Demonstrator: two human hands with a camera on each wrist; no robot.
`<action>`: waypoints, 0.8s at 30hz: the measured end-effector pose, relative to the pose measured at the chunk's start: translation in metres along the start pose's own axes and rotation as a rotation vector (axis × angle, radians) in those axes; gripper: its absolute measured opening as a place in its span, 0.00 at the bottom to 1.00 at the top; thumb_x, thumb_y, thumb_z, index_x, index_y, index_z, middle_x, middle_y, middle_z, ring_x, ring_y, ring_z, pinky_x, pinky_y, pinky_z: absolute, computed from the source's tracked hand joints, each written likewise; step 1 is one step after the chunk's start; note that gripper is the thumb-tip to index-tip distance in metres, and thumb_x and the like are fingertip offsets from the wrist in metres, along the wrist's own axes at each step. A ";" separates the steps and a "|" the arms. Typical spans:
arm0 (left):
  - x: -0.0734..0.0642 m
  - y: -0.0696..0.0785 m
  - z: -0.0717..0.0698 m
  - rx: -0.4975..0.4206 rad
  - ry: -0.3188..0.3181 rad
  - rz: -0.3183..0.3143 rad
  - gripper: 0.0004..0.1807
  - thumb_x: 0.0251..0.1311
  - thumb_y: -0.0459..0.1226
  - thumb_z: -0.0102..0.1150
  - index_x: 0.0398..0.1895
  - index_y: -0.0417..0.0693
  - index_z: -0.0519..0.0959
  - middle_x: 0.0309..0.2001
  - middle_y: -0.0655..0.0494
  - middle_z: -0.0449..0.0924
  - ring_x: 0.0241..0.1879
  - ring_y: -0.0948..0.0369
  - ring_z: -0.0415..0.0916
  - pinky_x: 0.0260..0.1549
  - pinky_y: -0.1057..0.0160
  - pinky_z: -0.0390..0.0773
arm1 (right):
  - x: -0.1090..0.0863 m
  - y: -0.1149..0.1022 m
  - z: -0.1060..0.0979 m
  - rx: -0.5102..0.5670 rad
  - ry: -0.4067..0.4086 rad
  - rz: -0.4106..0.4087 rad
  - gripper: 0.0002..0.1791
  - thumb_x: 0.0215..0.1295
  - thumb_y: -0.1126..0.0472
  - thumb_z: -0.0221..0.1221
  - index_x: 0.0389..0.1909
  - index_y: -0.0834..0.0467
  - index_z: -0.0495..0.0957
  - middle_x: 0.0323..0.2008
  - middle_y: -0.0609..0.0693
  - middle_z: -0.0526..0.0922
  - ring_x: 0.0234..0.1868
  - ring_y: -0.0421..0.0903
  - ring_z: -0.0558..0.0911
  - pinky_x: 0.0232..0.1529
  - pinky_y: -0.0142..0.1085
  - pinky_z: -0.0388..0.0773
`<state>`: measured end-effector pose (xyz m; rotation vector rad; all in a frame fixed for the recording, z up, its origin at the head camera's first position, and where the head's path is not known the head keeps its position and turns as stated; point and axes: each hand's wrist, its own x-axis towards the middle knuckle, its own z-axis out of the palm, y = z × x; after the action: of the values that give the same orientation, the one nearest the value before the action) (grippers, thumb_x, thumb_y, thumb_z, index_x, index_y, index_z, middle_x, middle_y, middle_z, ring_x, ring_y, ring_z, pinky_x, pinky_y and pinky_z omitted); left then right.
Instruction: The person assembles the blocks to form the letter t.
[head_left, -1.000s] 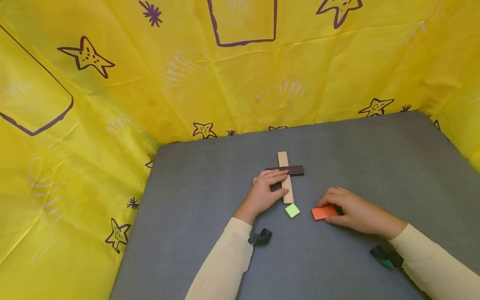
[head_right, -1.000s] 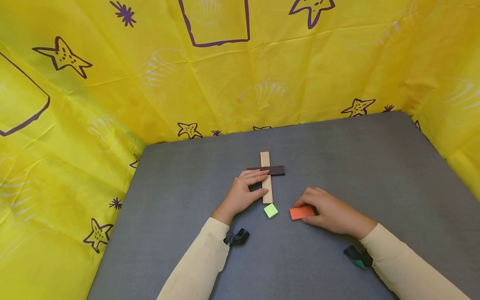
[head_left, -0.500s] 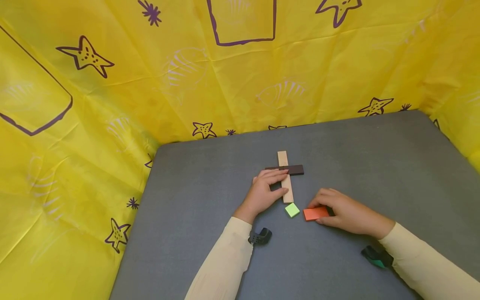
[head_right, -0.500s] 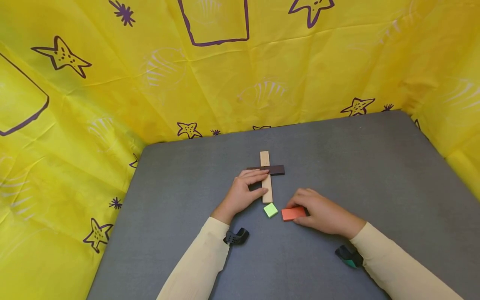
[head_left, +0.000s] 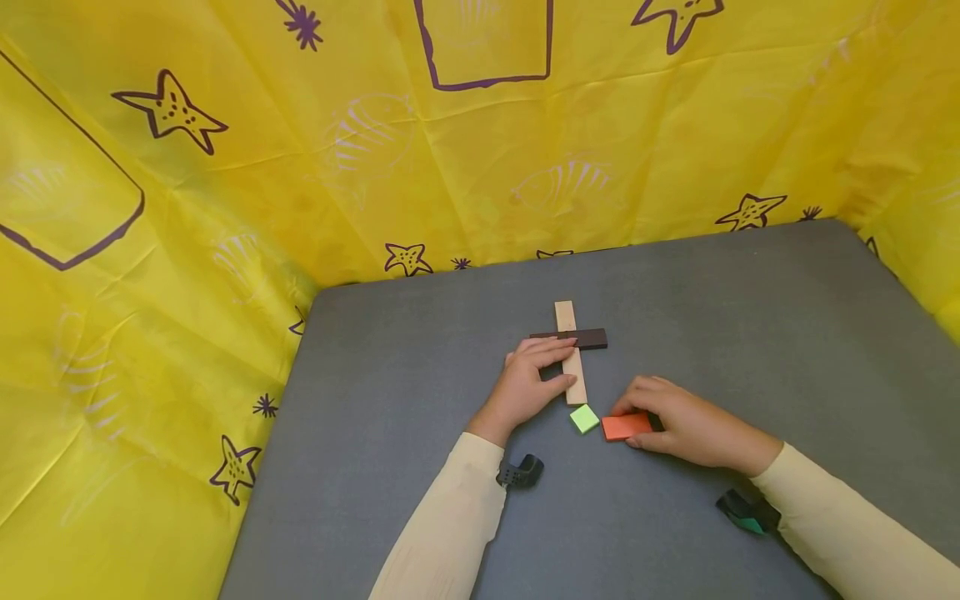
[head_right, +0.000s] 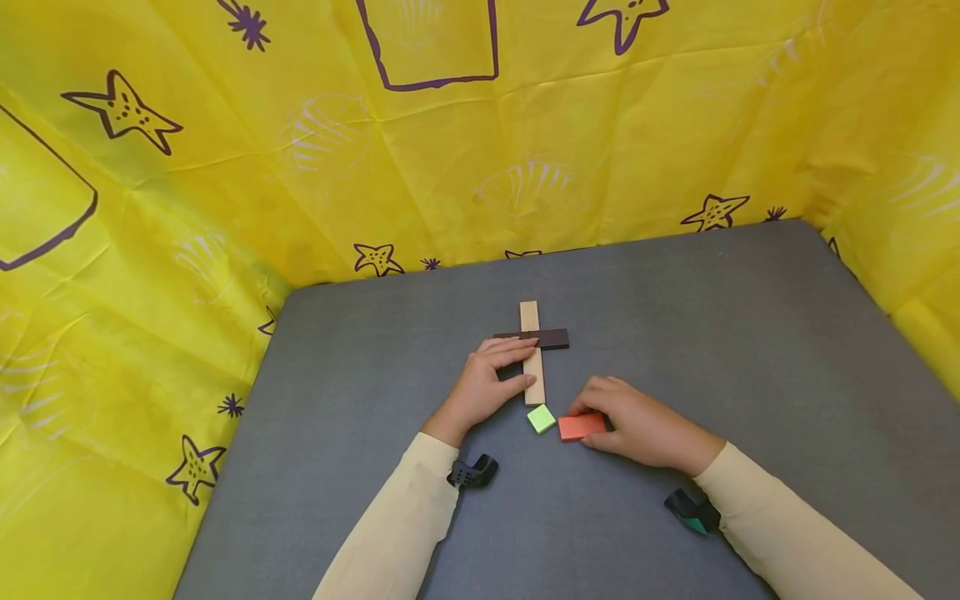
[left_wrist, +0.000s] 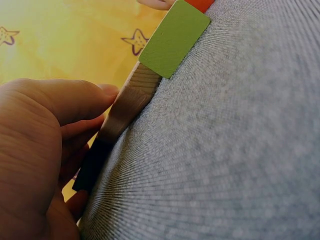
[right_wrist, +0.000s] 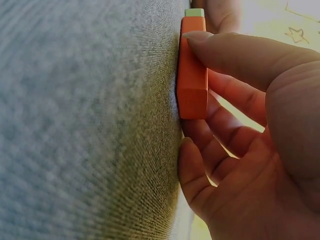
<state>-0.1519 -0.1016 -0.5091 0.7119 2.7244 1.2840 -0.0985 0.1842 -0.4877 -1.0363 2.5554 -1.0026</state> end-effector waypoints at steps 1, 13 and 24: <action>0.000 0.000 0.000 0.000 -0.002 -0.002 0.26 0.72 0.41 0.73 0.72 0.49 0.83 0.72 0.69 0.77 0.74 0.67 0.64 0.68 0.47 0.61 | 0.000 0.000 0.000 0.001 0.000 0.000 0.14 0.69 0.60 0.76 0.53 0.44 0.88 0.46 0.34 0.78 0.47 0.39 0.75 0.48 0.39 0.76; 0.000 0.001 -0.001 -0.006 -0.006 -0.009 0.27 0.72 0.41 0.74 0.72 0.49 0.83 0.73 0.68 0.77 0.74 0.67 0.64 0.67 0.46 0.61 | 0.001 -0.001 0.001 -0.008 0.012 -0.024 0.15 0.69 0.60 0.76 0.53 0.45 0.88 0.47 0.35 0.79 0.46 0.39 0.75 0.48 0.39 0.76; 0.000 -0.001 0.000 -0.008 0.003 0.008 0.26 0.72 0.40 0.74 0.72 0.49 0.84 0.72 0.68 0.77 0.74 0.67 0.65 0.68 0.47 0.61 | 0.002 -0.002 0.003 -0.012 0.021 -0.039 0.15 0.68 0.61 0.77 0.52 0.45 0.88 0.47 0.34 0.79 0.47 0.38 0.75 0.48 0.39 0.77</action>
<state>-0.1521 -0.1020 -0.5100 0.7208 2.7200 1.2987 -0.0975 0.1802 -0.4885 -1.0887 2.5706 -1.0141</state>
